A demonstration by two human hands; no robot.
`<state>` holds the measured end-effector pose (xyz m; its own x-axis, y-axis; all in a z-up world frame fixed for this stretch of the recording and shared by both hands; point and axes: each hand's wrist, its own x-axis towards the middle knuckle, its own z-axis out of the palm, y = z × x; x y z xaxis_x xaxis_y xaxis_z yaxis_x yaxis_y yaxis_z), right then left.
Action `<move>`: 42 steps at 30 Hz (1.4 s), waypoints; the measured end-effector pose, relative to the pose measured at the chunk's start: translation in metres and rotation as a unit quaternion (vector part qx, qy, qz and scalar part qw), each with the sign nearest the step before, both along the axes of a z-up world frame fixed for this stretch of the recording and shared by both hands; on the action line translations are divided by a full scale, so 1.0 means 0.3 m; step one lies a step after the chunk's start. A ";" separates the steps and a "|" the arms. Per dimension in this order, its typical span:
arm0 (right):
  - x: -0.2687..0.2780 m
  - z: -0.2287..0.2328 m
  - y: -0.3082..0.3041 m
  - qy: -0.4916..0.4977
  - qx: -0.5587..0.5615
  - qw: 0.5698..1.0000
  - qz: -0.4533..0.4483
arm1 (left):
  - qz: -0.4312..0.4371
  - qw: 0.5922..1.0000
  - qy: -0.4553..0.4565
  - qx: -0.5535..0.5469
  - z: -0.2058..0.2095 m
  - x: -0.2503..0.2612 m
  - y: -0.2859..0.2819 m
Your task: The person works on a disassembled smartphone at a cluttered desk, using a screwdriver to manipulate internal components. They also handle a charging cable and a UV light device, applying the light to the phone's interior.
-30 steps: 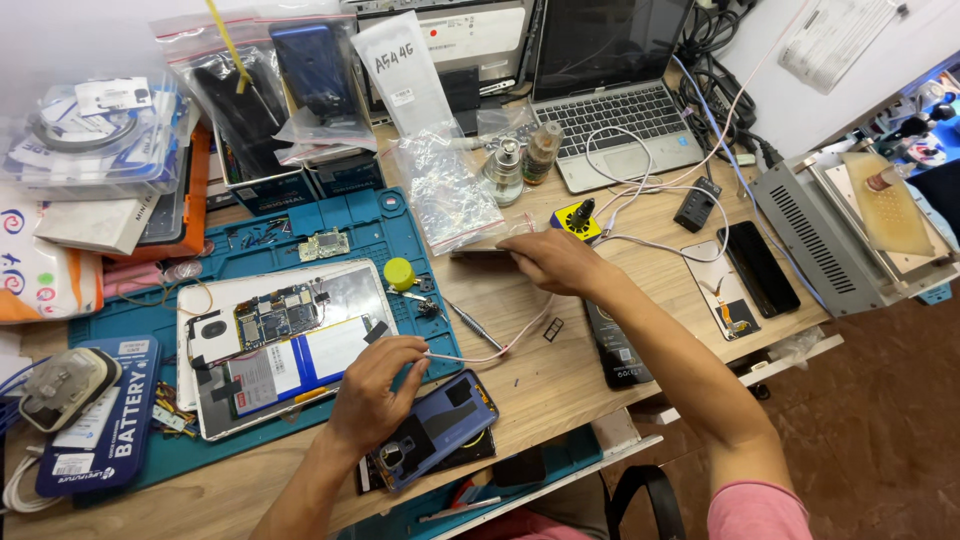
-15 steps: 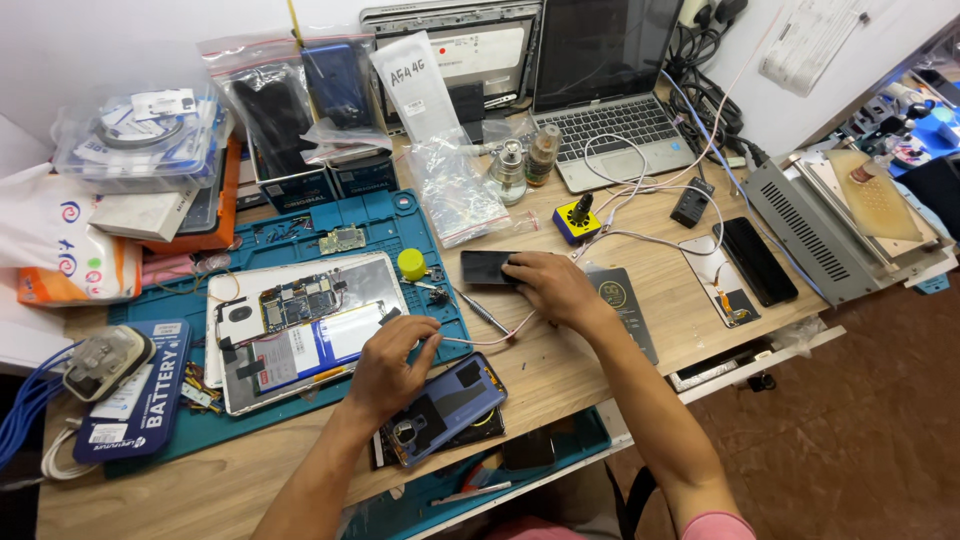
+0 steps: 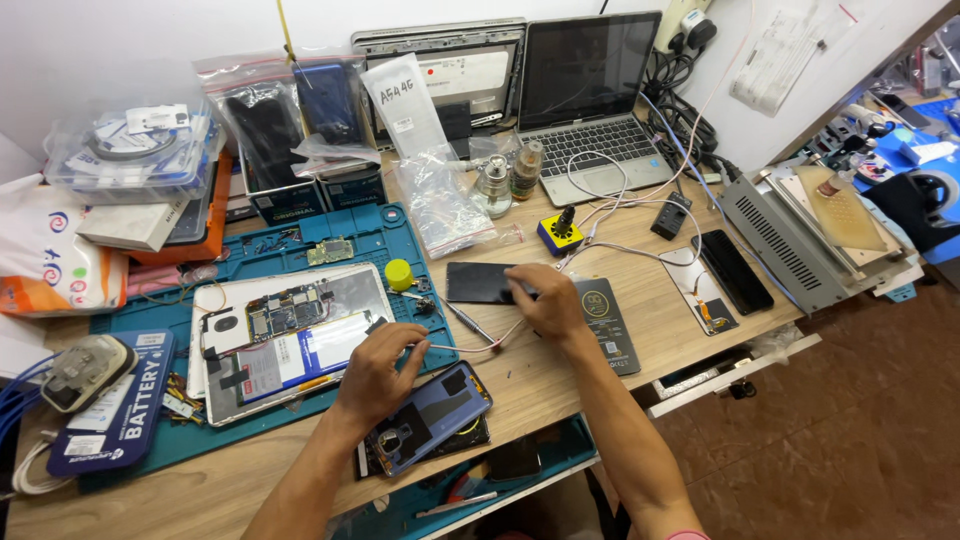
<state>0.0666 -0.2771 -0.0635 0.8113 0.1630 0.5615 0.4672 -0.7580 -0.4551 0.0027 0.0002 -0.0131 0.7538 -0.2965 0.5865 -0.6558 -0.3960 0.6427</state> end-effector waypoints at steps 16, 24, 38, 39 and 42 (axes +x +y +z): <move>0.145 0.221 -0.165 0.170 -0.031 0.962 -0.210 | -0.001 0.996 0.087 -0.035 0.000 -0.007 -0.007; -0.139 0.374 0.290 0.166 0.116 0.951 0.234 | -0.023 0.896 0.313 -0.316 0.046 -0.024 -0.014; -0.196 0.275 0.416 0.063 0.094 0.970 0.215 | 0.039 0.908 0.292 -0.298 -0.165 0.009 -0.016; -0.198 0.275 0.421 0.043 0.067 0.973 0.215 | 0.033 0.907 0.286 -0.306 -0.169 0.008 -0.017; -0.197 0.282 0.423 0.017 0.040 0.972 0.232 | 0.024 0.896 0.302 -0.325 -0.085 -0.015 -0.029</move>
<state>0.0076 -0.1501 0.0212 0.6789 0.4721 0.5624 0.7342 -0.4303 -0.5251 -0.0020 -0.0085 -0.0388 0.9945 0.0003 0.1051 -0.1036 0.1714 0.9797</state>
